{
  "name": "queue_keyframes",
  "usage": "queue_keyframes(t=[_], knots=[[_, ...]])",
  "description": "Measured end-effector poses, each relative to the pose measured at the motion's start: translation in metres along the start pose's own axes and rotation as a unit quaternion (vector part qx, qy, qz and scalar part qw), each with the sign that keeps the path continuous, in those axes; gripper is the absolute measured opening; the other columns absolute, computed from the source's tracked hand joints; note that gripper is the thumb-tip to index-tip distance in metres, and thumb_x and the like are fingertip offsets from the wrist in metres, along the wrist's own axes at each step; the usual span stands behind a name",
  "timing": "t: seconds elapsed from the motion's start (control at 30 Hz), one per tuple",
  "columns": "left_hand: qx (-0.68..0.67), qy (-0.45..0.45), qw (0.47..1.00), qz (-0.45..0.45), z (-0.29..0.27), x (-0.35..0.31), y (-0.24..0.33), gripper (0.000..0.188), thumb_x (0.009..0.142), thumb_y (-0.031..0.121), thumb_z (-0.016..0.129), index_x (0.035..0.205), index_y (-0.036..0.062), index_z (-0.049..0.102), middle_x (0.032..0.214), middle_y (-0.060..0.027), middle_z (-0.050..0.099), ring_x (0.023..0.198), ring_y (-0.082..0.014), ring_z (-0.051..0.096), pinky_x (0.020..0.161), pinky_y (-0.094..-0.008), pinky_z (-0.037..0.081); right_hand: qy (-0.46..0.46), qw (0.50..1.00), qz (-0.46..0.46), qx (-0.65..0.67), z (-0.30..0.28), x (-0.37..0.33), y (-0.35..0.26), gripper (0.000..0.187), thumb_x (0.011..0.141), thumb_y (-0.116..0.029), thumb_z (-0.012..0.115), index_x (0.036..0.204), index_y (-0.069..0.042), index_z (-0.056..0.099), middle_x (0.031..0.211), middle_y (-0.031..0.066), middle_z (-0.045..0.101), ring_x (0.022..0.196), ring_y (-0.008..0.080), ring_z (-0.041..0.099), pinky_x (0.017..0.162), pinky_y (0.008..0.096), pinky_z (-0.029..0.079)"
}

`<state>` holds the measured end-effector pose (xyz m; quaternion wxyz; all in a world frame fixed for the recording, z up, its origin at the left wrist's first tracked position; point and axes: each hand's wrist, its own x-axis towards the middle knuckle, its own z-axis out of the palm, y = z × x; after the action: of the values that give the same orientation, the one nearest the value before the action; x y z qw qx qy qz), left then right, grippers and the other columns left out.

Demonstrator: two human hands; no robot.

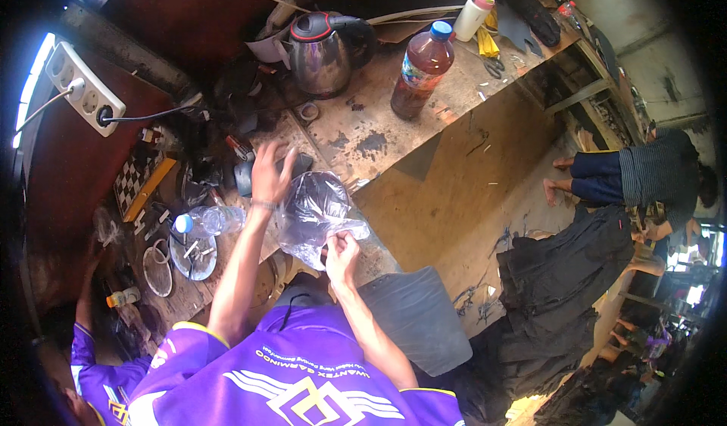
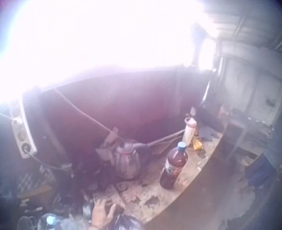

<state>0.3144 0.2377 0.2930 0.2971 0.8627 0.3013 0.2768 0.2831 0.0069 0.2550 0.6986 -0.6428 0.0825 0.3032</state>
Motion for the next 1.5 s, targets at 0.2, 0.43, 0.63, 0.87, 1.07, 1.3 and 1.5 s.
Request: queue_keyframes(t=[0.2,0.43,0.63,0.87,1.07,1.3,1.5], knots=[[-0.058,-0.038,0.988,-0.138,-0.009,-0.089,-0.008,0.03,0.099,0.03,0.066,0.102,0.0006,0.064,0.099,-0.0179,0.061,0.093,-0.0342,0.061,0.085,-0.0428,0.049,-0.038,0.999,0.0,-0.022,-0.012,0.007,-0.006,0.012,0.101,-0.008,0.061,0.102,0.004,0.059,0.087,0.0085,0.069,0.073,0.0124,0.067,0.065,0.0292,0.062],[-0.142,0.043,0.982,-0.115,0.019,-0.086,-0.02,0.036,0.105,0.024,0.059,0.082,-0.0035,0.052,0.075,-0.0178,0.051,0.067,-0.0326,0.048,0.066,-0.0408,0.043,-0.036,0.998,0.001,-0.052,-0.03,0.009,-0.023,0.015,0.101,-0.009,0.064,0.106,0.004,0.058,0.091,0.0126,0.07,0.077,0.0177,0.072,0.065,0.0295,0.061],[-0.054,0.08,0.99,-0.106,0.026,-0.058,-0.03,0.036,0.105,0.021,0.056,0.08,-0.0041,0.05,0.077,-0.0233,0.054,0.071,-0.0434,0.053,0.067,-0.0473,0.043,-0.094,0.995,0.003,-0.028,-0.046,0.013,-0.034,0.013,0.103,-0.008,0.061,0.104,0.005,0.059,0.095,0.0144,0.069,0.082,0.024,0.075,0.07,0.0354,0.066],[-0.073,0.097,0.988,-0.093,0.023,-0.042,-0.018,0.031,0.106,0.024,0.057,0.089,-0.0027,0.059,0.081,-0.0215,0.058,0.074,-0.0397,0.059,0.07,-0.0459,0.047,-0.058,0.997,0.023,0.045,-0.049,0.018,-0.037,0.011,0.102,-0.005,0.059,0.103,0.006,0.059,0.098,0.0164,0.069,0.083,0.0254,0.075,0.073,0.0386,0.067],[-0.027,-0.044,0.992,0.116,-0.013,-0.142,0.022,0.076,0.085,0.035,0.077,0.146,0.0025,0.044,0.144,-0.0221,0.05,0.136,-0.0379,0.046,0.116,-0.0535,0.033,-0.026,0.999,-0.004,0.027,-0.046,0.032,-0.035,0.013,0.102,-0.007,0.061,0.102,0.006,0.06,0.093,0.013,0.068,0.077,0.0206,0.072,0.071,0.0377,0.067],[0.016,-0.117,0.987,0.111,0.008,-0.141,0.005,0.068,0.083,0.007,0.066,0.147,0.0019,0.048,0.145,-0.0172,0.055,0.137,-0.0355,0.049,0.117,-0.0476,0.034,-0.038,0.999,-0.023,-0.001,-0.063,0.035,-0.041,0.014,0.102,-0.008,0.061,0.1,0.004,0.057,0.089,0.0143,0.069,0.077,0.0273,0.077,0.061,0.0334,0.063],[0.015,-0.079,0.994,0.079,0.005,-0.127,-0.003,0.047,0.081,0.001,0.061,0.126,0.0094,0.067,0.117,-0.012,0.069,0.111,-0.032,0.065,0.098,-0.0444,0.047,-0.063,0.998,-0.004,-0.016,-0.082,0.022,-0.056,0.015,0.102,-0.008,0.061,0.103,0.007,0.057,0.093,0.0176,0.069,0.083,0.0288,0.076,0.071,0.0379,0.066]])
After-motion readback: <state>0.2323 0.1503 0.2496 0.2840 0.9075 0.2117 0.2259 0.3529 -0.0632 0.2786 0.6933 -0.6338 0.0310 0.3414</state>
